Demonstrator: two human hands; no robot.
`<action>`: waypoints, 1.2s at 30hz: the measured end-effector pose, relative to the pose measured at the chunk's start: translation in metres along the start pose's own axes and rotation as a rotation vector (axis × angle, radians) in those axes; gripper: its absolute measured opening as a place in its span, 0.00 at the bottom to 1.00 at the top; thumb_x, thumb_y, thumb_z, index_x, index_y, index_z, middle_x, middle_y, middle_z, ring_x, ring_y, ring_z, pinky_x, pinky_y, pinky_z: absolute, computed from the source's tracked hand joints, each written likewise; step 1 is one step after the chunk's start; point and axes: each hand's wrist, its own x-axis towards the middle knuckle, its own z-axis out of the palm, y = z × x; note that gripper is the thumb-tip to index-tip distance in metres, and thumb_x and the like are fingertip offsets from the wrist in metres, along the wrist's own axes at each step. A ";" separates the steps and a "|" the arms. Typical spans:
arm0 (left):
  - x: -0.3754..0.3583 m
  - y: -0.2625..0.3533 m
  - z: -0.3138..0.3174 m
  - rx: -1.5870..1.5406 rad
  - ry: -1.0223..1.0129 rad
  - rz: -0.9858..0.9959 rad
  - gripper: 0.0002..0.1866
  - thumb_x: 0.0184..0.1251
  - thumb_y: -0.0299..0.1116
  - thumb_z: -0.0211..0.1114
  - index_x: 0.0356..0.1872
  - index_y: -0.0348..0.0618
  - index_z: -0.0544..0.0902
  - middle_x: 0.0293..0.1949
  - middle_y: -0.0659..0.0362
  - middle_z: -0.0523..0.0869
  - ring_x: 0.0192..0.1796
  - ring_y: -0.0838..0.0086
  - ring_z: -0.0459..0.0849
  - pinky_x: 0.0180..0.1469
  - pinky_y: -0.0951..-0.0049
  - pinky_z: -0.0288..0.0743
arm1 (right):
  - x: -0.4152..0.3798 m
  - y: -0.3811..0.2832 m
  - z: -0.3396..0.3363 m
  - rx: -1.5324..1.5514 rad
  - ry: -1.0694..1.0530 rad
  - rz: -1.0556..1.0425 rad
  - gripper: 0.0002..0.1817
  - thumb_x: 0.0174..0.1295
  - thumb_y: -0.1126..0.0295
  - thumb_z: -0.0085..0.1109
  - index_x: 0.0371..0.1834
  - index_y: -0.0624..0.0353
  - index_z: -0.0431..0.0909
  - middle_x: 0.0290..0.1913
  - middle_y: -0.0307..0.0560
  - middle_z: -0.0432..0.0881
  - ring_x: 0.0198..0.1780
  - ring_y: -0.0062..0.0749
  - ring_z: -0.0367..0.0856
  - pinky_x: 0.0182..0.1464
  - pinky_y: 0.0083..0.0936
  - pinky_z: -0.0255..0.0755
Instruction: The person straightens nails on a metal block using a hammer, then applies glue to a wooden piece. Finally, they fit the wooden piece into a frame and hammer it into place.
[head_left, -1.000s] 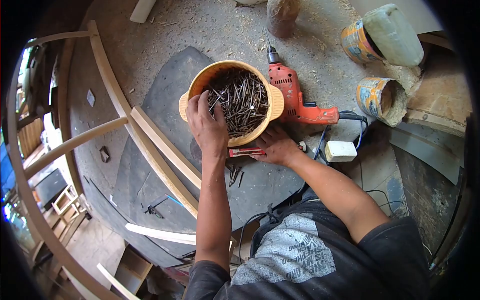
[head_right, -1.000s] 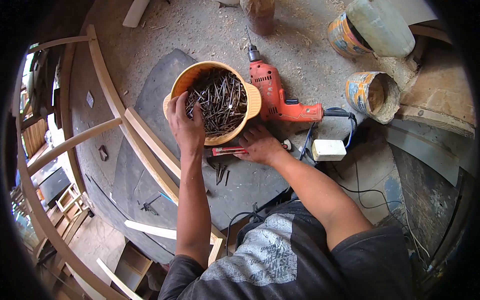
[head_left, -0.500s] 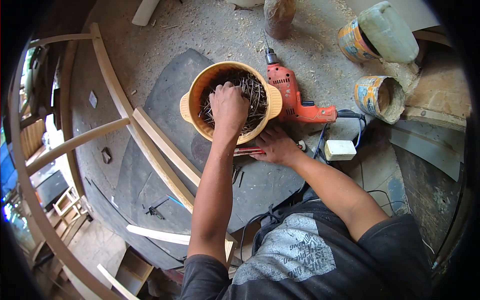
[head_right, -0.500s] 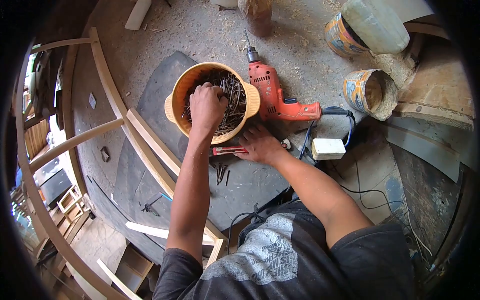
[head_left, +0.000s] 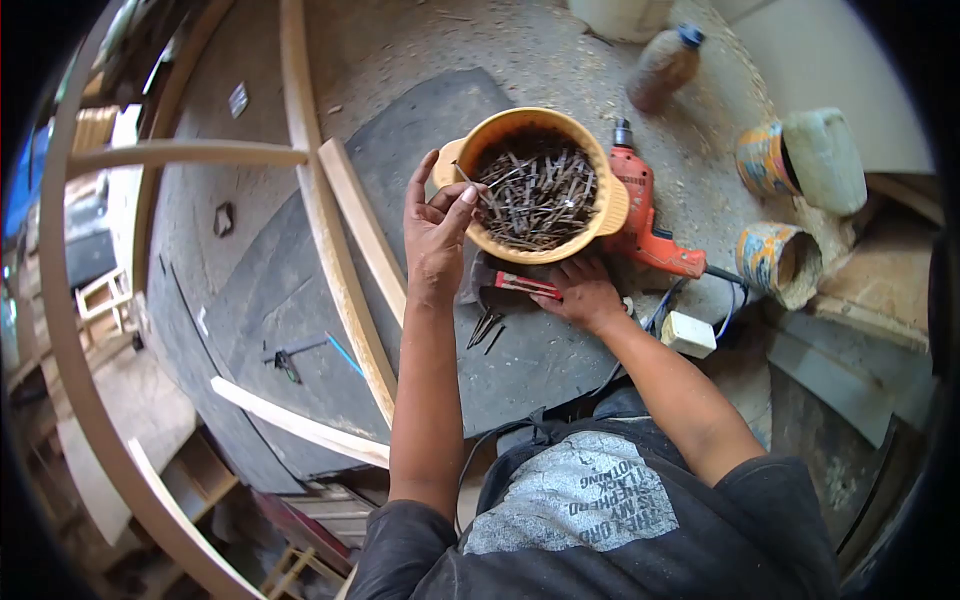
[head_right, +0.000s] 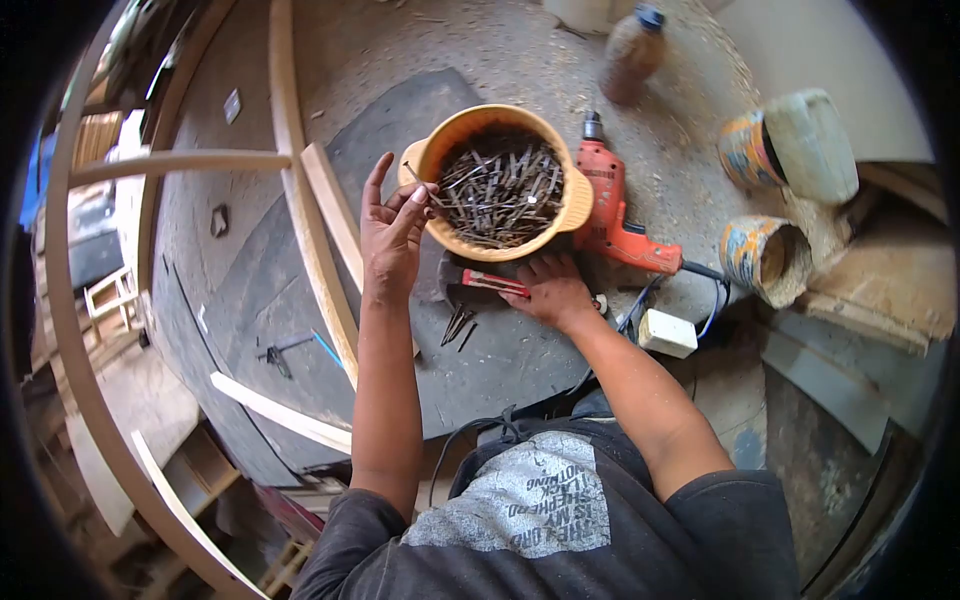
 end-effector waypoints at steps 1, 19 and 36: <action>-0.006 0.004 -0.006 -0.047 0.022 0.015 0.29 0.67 0.22 0.66 0.68 0.39 0.68 0.44 0.53 0.87 0.45 0.75 0.84 0.49 0.76 0.76 | 0.001 -0.001 -0.003 -0.004 -0.009 -0.036 0.27 0.61 0.40 0.56 0.40 0.55 0.80 0.43 0.46 0.80 0.54 0.42 0.75 0.60 0.44 0.65; -0.104 -0.135 -0.088 0.069 1.019 0.060 0.07 0.68 0.29 0.68 0.39 0.34 0.82 0.32 0.58 0.83 0.27 0.79 0.83 0.27 0.79 0.79 | -0.012 -0.039 -0.045 0.126 -0.067 0.019 0.12 0.66 0.61 0.61 0.44 0.58 0.78 0.35 0.57 0.81 0.37 0.58 0.80 0.40 0.44 0.75; -0.094 -0.158 -0.095 0.231 1.077 0.065 0.08 0.63 0.31 0.72 0.33 0.38 0.83 0.27 0.59 0.85 0.28 0.76 0.82 0.35 0.73 0.77 | 0.028 -0.099 -0.067 0.408 -0.155 -0.112 0.14 0.76 0.58 0.48 0.49 0.58 0.73 0.25 0.57 0.77 0.28 0.59 0.79 0.29 0.44 0.70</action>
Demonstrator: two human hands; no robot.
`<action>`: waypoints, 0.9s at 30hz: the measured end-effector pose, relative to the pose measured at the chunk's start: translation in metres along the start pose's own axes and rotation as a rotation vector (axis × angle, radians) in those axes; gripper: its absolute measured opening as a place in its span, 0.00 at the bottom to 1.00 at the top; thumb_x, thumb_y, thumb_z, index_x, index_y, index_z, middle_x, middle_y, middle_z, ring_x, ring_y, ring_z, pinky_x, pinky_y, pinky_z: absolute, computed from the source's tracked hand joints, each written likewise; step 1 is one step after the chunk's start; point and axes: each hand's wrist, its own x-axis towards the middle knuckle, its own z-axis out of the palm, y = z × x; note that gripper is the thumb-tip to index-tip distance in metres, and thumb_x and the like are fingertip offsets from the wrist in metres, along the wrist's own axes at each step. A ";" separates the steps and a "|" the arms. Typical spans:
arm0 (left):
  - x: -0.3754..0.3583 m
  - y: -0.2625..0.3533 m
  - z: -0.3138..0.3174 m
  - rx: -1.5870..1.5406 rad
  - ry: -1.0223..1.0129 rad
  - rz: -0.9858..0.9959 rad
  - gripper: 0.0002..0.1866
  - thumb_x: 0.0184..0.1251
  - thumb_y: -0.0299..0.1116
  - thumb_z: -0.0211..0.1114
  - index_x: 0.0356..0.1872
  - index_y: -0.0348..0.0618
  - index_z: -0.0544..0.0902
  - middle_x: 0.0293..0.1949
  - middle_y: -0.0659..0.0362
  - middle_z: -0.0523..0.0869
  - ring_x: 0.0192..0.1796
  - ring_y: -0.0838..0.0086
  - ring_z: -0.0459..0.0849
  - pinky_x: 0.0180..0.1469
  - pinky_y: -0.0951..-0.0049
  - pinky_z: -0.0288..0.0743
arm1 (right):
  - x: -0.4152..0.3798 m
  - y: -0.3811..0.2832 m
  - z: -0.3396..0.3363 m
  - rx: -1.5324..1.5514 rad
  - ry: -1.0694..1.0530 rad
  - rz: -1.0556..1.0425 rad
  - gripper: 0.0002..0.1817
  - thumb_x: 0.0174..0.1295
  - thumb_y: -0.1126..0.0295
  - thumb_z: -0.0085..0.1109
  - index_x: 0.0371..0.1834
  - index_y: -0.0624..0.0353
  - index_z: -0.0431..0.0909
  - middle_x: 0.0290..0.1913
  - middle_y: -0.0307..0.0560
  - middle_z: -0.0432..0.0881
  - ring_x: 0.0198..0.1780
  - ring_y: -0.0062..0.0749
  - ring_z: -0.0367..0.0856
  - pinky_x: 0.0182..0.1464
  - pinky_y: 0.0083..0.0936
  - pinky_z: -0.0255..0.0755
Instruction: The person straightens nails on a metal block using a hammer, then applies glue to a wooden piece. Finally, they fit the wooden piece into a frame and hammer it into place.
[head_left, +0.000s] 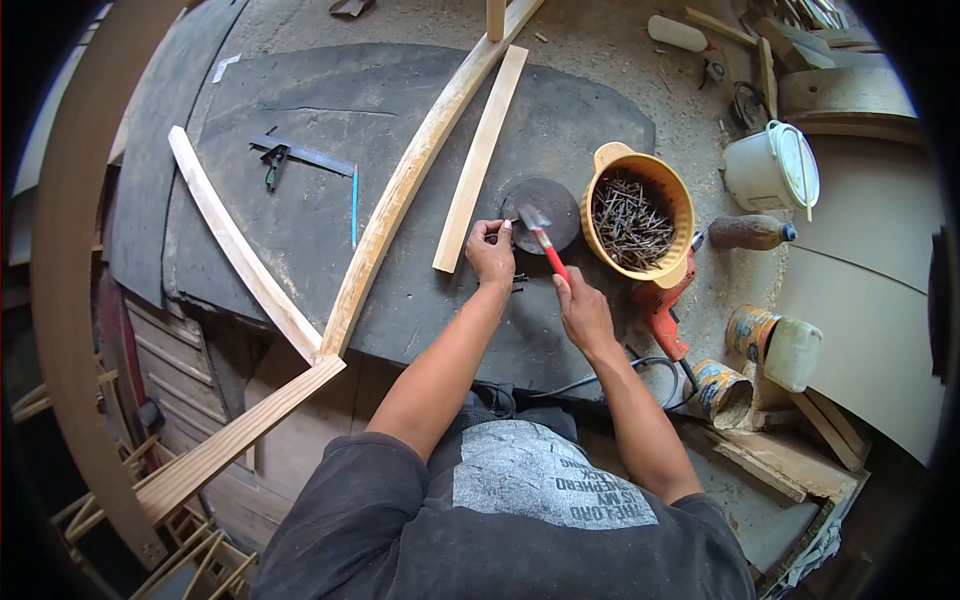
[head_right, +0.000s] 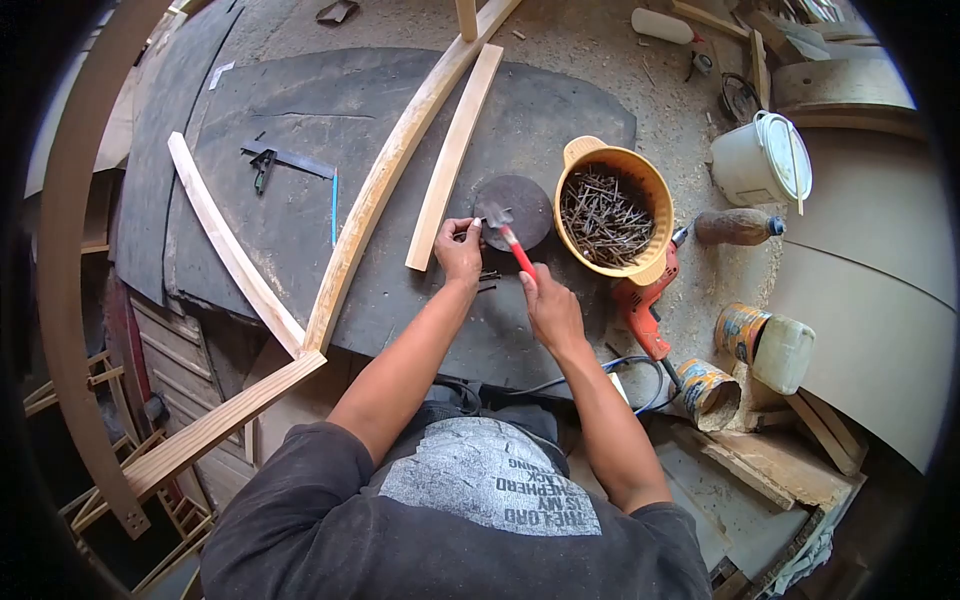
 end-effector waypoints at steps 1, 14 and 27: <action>-0.001 -0.002 -0.001 -0.004 0.001 0.001 0.08 0.63 0.31 0.72 0.33 0.38 0.83 0.27 0.59 0.85 0.28 0.76 0.82 0.35 0.73 0.77 | -0.002 0.013 0.003 -0.179 -0.162 0.183 0.14 0.76 0.58 0.47 0.48 0.57 0.73 0.25 0.60 0.78 0.30 0.64 0.80 0.30 0.48 0.70; -0.003 0.004 -0.003 0.010 -0.032 0.051 0.07 0.66 0.29 0.70 0.36 0.37 0.81 0.28 0.61 0.84 0.28 0.80 0.82 0.31 0.77 0.79 | 0.002 0.002 0.000 -0.151 -0.124 0.192 0.14 0.77 0.55 0.45 0.47 0.54 0.70 0.27 0.67 0.79 0.34 0.71 0.78 0.32 0.56 0.68; 0.008 0.036 -0.020 -0.118 -0.220 -0.261 0.10 0.66 0.32 0.69 0.32 0.35 0.81 0.26 0.57 0.84 0.25 0.76 0.83 0.29 0.76 0.81 | 0.010 -0.023 -0.008 0.150 0.103 0.042 0.17 0.77 0.55 0.46 0.50 0.58 0.74 0.30 0.64 0.80 0.36 0.68 0.80 0.33 0.48 0.71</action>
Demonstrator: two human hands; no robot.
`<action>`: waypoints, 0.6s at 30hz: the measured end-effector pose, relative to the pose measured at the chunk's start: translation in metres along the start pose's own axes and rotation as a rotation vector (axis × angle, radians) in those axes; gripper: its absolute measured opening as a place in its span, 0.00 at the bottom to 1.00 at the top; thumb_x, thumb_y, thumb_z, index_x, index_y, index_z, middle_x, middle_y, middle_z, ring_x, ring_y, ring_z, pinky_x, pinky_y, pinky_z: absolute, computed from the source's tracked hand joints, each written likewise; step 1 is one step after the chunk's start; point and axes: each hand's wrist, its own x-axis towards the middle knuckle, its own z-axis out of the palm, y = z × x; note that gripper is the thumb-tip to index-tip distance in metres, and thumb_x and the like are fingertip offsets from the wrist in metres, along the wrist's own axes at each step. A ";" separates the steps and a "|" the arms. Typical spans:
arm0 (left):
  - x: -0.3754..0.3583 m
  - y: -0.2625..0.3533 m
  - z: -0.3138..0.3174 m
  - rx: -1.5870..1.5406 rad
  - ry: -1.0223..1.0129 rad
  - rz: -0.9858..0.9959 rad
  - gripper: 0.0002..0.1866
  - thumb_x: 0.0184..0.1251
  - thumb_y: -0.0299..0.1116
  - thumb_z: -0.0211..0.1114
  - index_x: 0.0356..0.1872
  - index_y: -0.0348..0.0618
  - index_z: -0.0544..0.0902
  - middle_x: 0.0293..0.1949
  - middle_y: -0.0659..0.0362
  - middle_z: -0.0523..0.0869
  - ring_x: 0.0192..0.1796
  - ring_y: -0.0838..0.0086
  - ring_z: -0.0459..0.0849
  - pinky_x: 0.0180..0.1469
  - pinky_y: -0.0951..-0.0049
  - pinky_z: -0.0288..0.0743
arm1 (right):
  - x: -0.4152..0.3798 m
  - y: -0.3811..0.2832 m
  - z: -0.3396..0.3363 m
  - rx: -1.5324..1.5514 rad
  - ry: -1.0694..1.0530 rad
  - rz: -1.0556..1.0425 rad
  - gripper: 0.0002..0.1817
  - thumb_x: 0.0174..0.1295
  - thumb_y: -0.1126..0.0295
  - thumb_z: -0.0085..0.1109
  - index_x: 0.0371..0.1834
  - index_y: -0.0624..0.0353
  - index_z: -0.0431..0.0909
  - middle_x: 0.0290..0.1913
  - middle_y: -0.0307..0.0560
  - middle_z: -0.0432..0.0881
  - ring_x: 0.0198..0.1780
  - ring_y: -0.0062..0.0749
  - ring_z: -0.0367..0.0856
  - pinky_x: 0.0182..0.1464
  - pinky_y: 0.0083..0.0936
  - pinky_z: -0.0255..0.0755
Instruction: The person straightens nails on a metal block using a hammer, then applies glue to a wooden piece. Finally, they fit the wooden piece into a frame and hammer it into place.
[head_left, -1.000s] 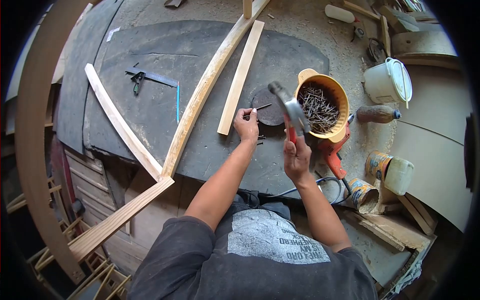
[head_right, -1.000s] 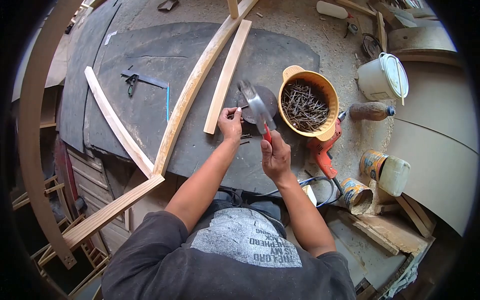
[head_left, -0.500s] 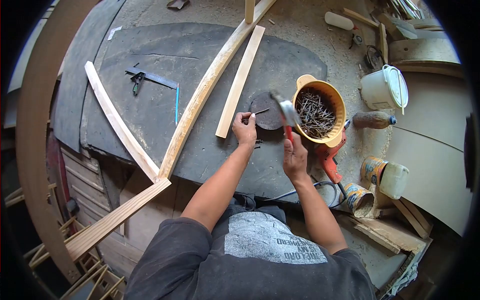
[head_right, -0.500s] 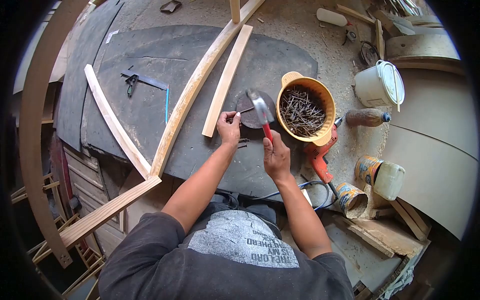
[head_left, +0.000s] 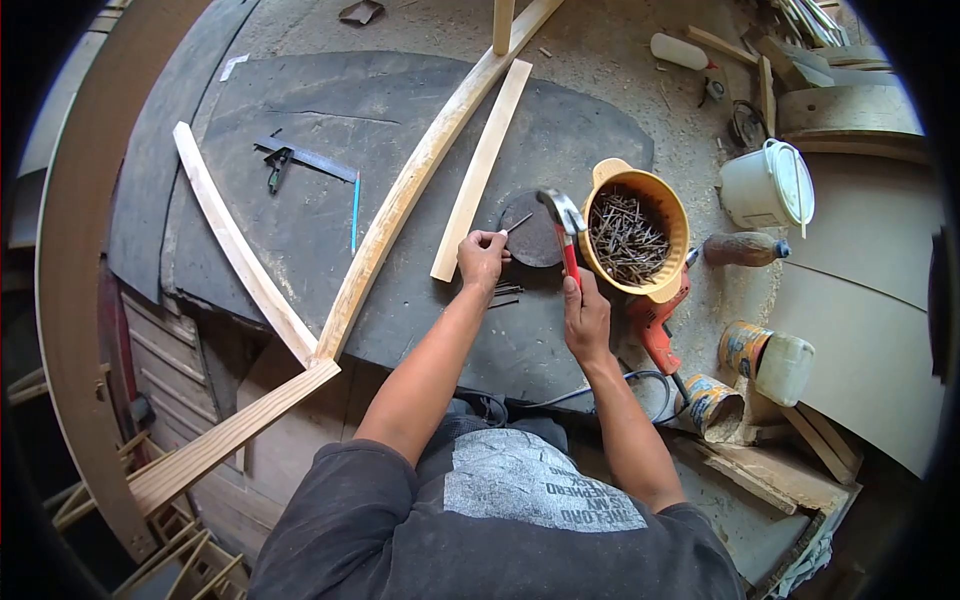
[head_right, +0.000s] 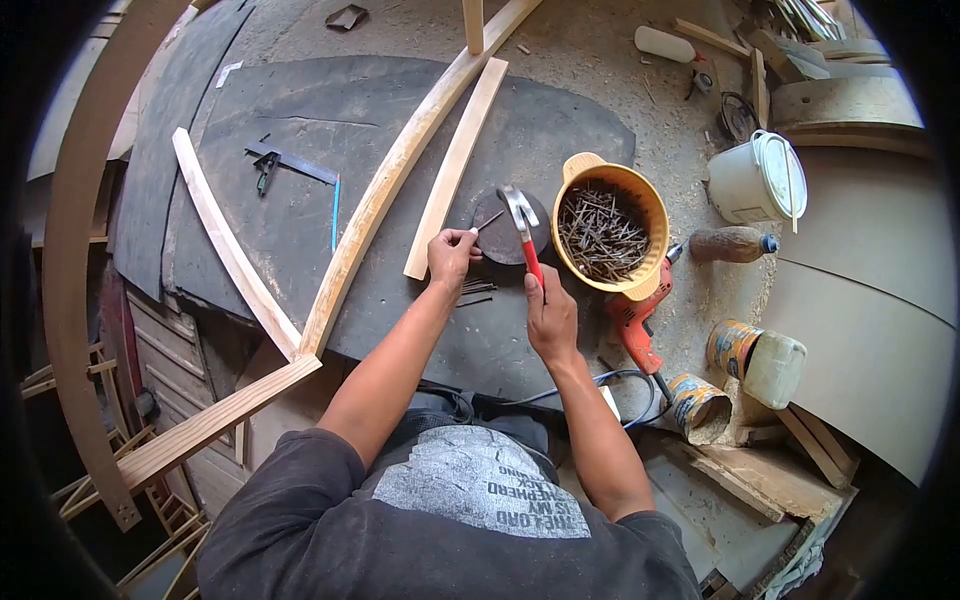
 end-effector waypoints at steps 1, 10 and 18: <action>0.000 0.001 -0.001 0.006 -0.014 0.001 0.10 0.66 0.32 0.69 0.31 0.35 0.81 0.25 0.57 0.84 0.25 0.76 0.83 0.29 0.76 0.81 | 0.003 -0.003 0.001 0.021 0.000 -0.016 0.15 0.77 0.56 0.47 0.50 0.56 0.73 0.32 0.64 0.81 0.36 0.68 0.80 0.33 0.49 0.71; 0.006 -0.001 -0.006 0.028 0.013 0.085 0.07 0.68 0.28 0.67 0.36 0.33 0.81 0.29 0.55 0.86 0.28 0.75 0.85 0.32 0.77 0.82 | -0.019 0.069 0.009 -0.193 -0.146 0.203 0.15 0.77 0.55 0.45 0.44 0.56 0.70 0.28 0.69 0.79 0.35 0.72 0.78 0.33 0.58 0.67; -0.004 0.020 -0.049 0.322 -0.216 0.301 0.06 0.70 0.26 0.60 0.43 0.36 0.81 0.35 0.58 0.86 0.39 0.76 0.85 0.42 0.73 0.79 | -0.044 0.098 0.012 -0.182 -0.089 0.226 0.16 0.76 0.54 0.45 0.44 0.56 0.70 0.28 0.69 0.78 0.36 0.72 0.78 0.33 0.57 0.68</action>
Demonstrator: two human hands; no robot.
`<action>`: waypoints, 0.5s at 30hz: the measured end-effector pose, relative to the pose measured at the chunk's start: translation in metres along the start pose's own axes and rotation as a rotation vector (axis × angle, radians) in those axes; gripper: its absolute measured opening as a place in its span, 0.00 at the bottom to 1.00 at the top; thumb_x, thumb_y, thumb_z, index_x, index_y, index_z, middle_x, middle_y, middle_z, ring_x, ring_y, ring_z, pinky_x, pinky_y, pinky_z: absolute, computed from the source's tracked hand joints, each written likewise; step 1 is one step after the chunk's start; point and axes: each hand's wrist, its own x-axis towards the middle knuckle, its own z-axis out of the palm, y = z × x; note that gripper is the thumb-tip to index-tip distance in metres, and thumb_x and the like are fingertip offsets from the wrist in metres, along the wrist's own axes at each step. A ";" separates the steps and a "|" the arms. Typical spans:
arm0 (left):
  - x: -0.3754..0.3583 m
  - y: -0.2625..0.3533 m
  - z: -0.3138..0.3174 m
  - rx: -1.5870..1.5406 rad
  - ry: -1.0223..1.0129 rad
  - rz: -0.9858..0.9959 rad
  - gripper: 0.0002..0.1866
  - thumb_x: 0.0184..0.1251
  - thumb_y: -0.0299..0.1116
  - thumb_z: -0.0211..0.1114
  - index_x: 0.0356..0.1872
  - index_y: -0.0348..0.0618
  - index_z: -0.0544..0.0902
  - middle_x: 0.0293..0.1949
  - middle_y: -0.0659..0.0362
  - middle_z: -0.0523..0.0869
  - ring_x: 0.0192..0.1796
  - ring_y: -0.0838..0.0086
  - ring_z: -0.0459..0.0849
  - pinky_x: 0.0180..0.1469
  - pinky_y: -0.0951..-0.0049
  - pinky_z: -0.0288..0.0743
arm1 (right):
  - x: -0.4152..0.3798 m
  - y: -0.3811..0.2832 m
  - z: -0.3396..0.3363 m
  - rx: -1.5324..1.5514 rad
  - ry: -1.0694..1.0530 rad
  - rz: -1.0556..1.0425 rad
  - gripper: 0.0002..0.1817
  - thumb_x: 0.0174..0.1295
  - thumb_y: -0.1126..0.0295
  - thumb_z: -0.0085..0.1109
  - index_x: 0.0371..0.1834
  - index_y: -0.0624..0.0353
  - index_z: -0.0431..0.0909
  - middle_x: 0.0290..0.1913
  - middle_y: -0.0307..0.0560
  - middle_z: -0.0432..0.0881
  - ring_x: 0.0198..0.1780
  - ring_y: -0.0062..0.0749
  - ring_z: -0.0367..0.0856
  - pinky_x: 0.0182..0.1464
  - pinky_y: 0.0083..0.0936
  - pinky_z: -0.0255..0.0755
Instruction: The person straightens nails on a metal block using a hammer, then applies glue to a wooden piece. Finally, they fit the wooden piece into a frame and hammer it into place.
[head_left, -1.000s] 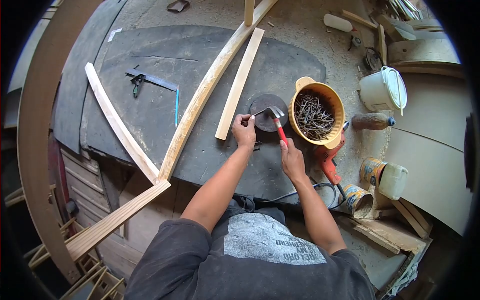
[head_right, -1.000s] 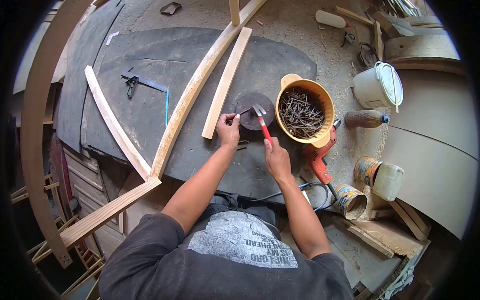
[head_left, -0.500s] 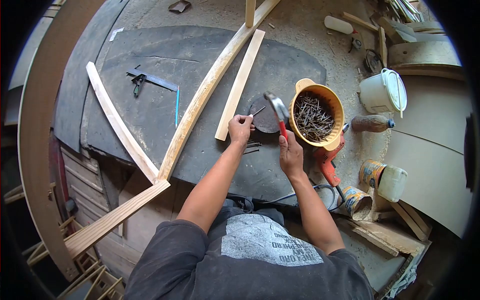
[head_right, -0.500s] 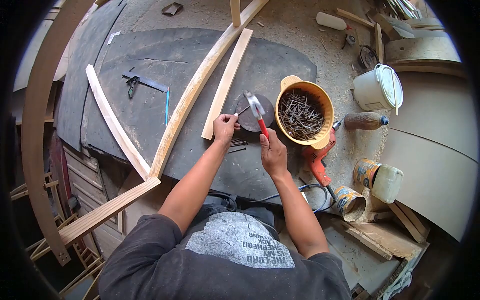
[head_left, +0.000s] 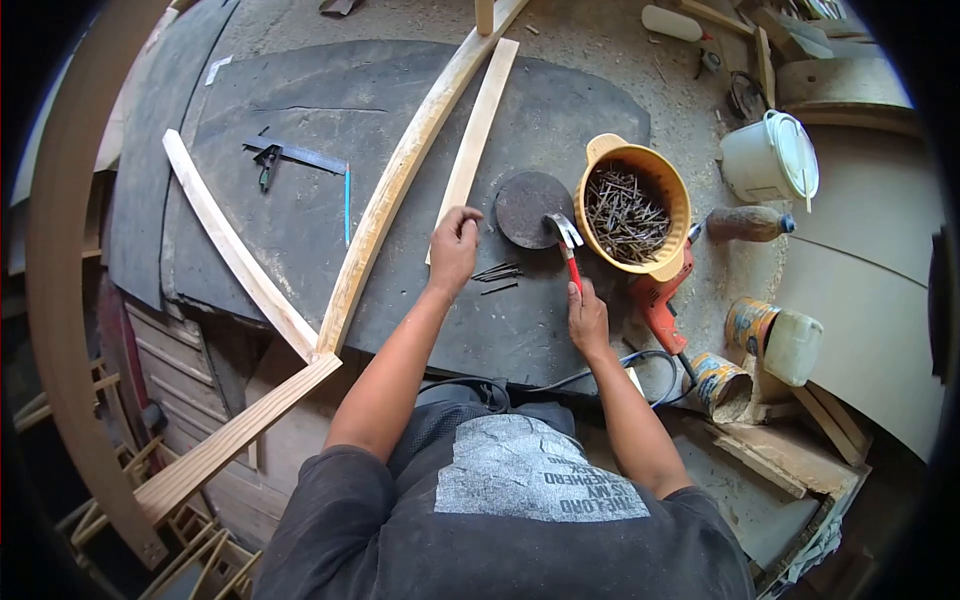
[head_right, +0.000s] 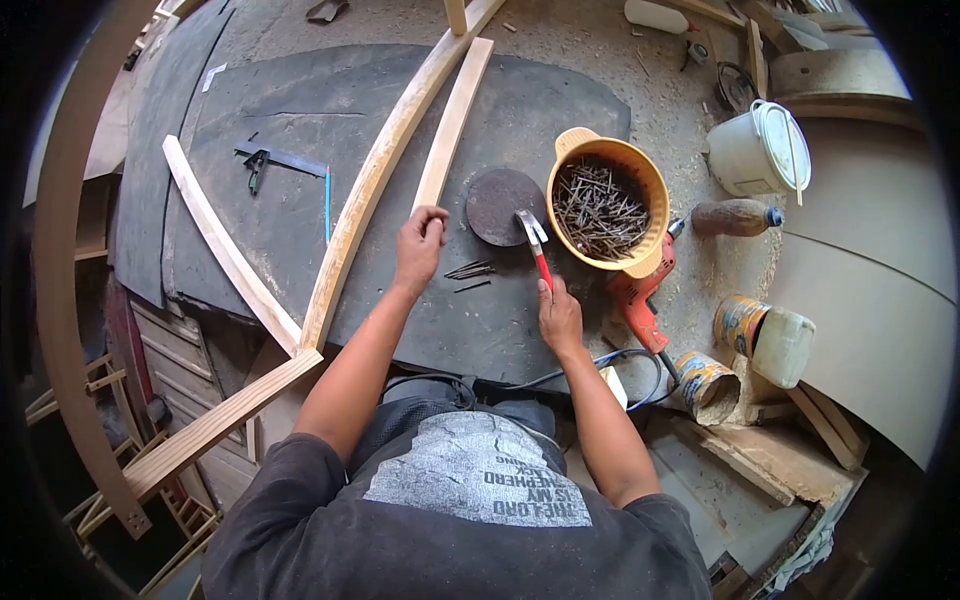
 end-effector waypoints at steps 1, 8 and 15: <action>-0.009 -0.002 0.002 0.182 0.031 0.302 0.07 0.67 0.27 0.61 0.42 0.38 0.82 0.35 0.56 0.84 0.41 0.69 0.85 0.44 0.66 0.78 | -0.001 0.003 0.002 0.007 0.002 0.010 0.16 0.76 0.54 0.45 0.44 0.56 0.70 0.28 0.69 0.78 0.36 0.72 0.78 0.33 0.57 0.68; -0.041 -0.023 0.020 0.833 -0.239 0.411 0.05 0.64 0.29 0.61 0.36 0.38 0.79 0.39 0.48 0.80 0.43 0.51 0.82 0.47 0.53 0.77 | -0.001 0.005 0.004 0.004 0.054 -0.025 0.15 0.75 0.55 0.47 0.42 0.57 0.70 0.28 0.68 0.79 0.35 0.72 0.77 0.33 0.59 0.67; -0.042 -0.018 0.025 1.005 -0.308 0.416 0.03 0.63 0.27 0.58 0.33 0.39 0.79 0.37 0.50 0.80 0.43 0.54 0.82 0.45 0.55 0.76 | 0.000 0.005 0.005 -0.013 0.083 -0.039 0.15 0.75 0.55 0.48 0.40 0.57 0.70 0.27 0.67 0.78 0.34 0.72 0.77 0.32 0.59 0.67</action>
